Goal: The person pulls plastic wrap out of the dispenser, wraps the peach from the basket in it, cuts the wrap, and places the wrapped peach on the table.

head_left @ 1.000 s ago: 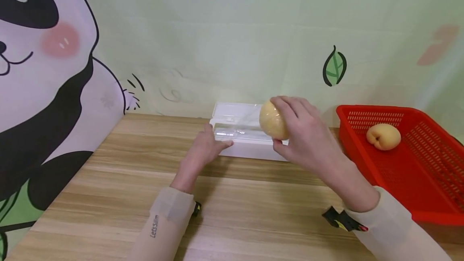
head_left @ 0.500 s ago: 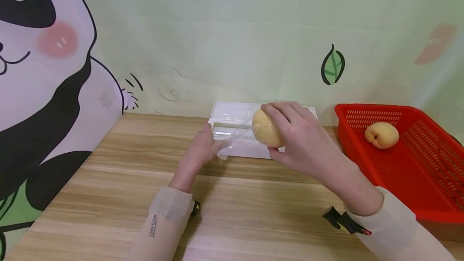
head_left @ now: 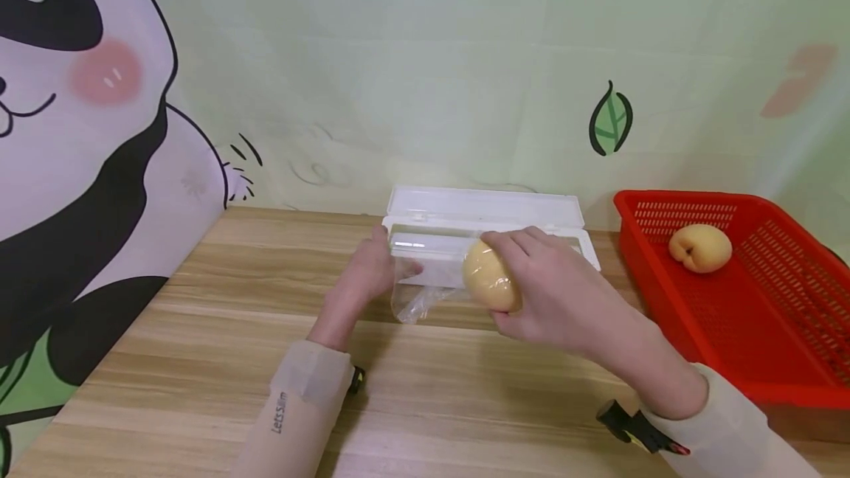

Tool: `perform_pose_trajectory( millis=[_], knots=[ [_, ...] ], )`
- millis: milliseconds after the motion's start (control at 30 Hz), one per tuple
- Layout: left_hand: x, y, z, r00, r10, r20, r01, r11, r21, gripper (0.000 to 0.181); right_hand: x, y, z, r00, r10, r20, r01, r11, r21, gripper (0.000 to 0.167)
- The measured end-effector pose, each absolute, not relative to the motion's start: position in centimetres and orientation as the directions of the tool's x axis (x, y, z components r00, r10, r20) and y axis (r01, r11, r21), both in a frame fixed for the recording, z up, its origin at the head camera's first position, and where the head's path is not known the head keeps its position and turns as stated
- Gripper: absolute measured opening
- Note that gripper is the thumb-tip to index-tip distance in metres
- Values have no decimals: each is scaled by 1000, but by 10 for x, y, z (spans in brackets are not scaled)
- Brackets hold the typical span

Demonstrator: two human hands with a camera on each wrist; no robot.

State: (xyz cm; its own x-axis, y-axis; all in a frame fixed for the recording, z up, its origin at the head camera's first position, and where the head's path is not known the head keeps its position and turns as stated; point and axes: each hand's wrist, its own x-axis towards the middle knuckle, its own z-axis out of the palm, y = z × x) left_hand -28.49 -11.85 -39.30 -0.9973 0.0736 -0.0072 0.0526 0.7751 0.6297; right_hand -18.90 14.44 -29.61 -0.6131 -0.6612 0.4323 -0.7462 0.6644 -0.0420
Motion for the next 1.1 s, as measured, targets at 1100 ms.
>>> perform_pose_trajectory(
  millis=[1100],
  knots=[
    [-284, -121, -393, -995, 89, -44, 37, 741, 670, 89, -219, 147, -364, -731, -647, 217, -679, 660, -321, 64]
  ],
)
